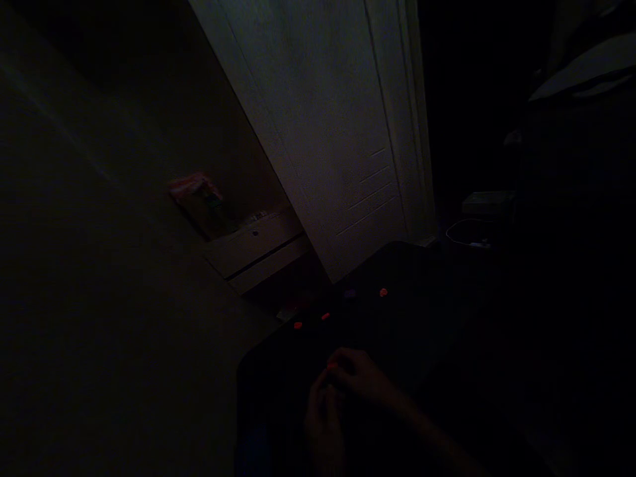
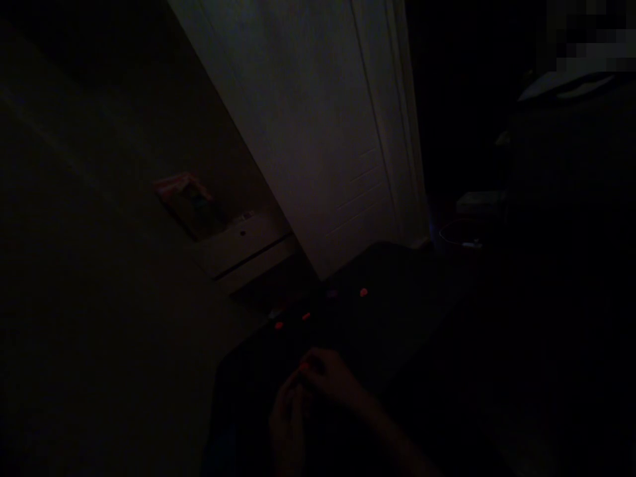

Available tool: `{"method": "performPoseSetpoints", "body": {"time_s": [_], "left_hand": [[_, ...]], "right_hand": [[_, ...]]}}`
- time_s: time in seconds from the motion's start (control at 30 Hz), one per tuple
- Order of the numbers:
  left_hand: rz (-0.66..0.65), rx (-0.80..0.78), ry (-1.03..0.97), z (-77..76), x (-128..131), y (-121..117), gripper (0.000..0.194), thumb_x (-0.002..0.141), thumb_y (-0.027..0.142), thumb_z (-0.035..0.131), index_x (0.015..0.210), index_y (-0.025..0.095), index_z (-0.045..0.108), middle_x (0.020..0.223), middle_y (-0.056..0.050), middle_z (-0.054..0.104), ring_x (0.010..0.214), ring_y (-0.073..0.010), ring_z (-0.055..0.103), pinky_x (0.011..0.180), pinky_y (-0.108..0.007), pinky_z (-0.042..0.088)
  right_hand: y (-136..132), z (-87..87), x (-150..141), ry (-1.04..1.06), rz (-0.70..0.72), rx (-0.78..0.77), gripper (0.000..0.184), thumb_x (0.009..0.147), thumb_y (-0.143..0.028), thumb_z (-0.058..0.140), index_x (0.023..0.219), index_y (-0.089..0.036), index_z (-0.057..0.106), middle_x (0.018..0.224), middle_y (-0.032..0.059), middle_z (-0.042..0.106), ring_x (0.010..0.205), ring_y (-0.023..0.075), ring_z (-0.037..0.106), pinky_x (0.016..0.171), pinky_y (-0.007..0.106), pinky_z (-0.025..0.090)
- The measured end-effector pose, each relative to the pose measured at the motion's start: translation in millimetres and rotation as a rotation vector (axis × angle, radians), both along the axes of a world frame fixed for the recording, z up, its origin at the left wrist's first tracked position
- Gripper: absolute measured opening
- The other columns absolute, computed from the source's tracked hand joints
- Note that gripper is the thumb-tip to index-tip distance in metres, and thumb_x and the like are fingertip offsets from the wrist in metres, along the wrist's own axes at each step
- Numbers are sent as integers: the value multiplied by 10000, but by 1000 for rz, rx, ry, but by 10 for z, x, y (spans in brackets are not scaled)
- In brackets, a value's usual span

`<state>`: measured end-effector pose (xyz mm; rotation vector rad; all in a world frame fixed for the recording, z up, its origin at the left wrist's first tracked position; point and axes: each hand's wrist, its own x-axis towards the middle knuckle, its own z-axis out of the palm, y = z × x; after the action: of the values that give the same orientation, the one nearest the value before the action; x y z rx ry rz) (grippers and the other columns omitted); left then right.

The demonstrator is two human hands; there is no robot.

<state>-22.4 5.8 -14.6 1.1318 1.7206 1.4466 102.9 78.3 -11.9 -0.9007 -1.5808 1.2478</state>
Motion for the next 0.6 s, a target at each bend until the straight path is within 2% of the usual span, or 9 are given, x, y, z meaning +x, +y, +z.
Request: {"method": "performPoseSetpoints", "body": {"time_s": [0.23, 0.6], "left_hand": [[23, 29, 11, 21, 6, 11, 626, 733, 645, 698, 1104, 142, 739, 965, -135, 748, 823, -248, 702, 731, -334, 544], [12, 34, 7, 25, 15, 1, 650, 740, 661, 690, 1115, 131, 730, 949, -139, 752, 783, -240, 703, 701, -335, 555]], "right_hand": [[24, -55, -24, 0, -23, 45, 218, 913, -350, 626, 977, -167, 724, 924, 59, 751, 851, 205, 678, 744, 285, 488], [32, -79, -25, 6, -9, 10, 233, 915, -367, 627, 995, -168, 718, 892, 53, 741, 801, 192, 666, 686, 267, 477]]}}
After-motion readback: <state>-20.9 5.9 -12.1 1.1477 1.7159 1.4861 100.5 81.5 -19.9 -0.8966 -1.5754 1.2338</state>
